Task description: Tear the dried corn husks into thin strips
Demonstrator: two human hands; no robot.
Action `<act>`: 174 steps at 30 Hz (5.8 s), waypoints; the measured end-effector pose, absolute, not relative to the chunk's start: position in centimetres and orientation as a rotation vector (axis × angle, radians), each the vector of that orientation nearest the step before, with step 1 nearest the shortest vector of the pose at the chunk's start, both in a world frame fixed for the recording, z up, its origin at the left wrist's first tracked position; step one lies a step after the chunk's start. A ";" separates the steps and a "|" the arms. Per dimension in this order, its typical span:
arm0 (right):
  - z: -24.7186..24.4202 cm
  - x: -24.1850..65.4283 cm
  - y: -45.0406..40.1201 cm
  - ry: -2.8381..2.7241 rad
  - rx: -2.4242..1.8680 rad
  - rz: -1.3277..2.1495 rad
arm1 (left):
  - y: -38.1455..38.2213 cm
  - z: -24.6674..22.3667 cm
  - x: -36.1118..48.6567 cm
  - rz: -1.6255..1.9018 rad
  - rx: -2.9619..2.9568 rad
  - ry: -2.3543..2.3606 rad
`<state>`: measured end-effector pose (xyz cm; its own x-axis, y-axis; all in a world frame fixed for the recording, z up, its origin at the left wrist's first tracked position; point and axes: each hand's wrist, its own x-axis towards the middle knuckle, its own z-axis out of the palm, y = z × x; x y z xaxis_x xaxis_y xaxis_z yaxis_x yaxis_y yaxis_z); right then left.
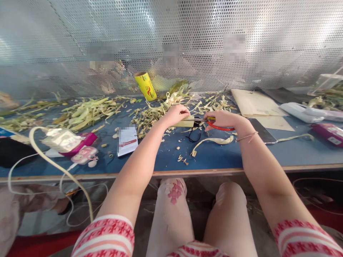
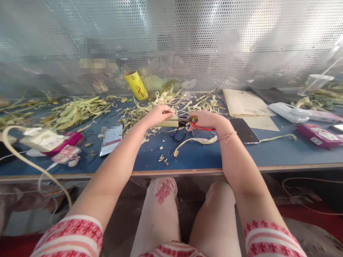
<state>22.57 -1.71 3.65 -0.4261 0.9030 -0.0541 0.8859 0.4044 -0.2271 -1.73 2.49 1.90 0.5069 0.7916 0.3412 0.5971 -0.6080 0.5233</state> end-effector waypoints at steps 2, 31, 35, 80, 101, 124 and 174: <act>3.6 22.6 -1.7 -2.568 -1.641 0.347 | 2.4 2.0 -1.7 0.802 2.405 1.157; 3.6 23.2 -1.5 -2.560 -1.584 0.302 | 2.4 2.1 -1.6 0.855 2.272 1.161; 3.7 23.2 -1.6 -2.564 -1.590 0.280 | 2.4 2.0 -1.7 0.852 2.272 1.146; 3.8 22.5 -2.1 -2.586 -1.561 0.444 | 2.8 2.6 -2.6 0.925 2.139 1.132; 3.6 22.9 -1.7 -2.615 -1.565 0.464 | 2.8 2.6 -2.5 0.868 2.185 1.114; 3.5 23.2 -1.7 -2.616 -1.517 0.389 | 2.7 2.6 -2.4 0.840 2.180 1.138; 3.4 23.6 -1.3 -2.579 -1.575 0.345 | 3.4 2.5 -3.3 1.053 2.025 1.211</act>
<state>23.63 -1.32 3.44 -0.4600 0.8873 -0.0319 0.8646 0.4395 -0.2436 -3.27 3.41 2.50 0.2871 0.8946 0.3426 0.4631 -0.4427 0.7679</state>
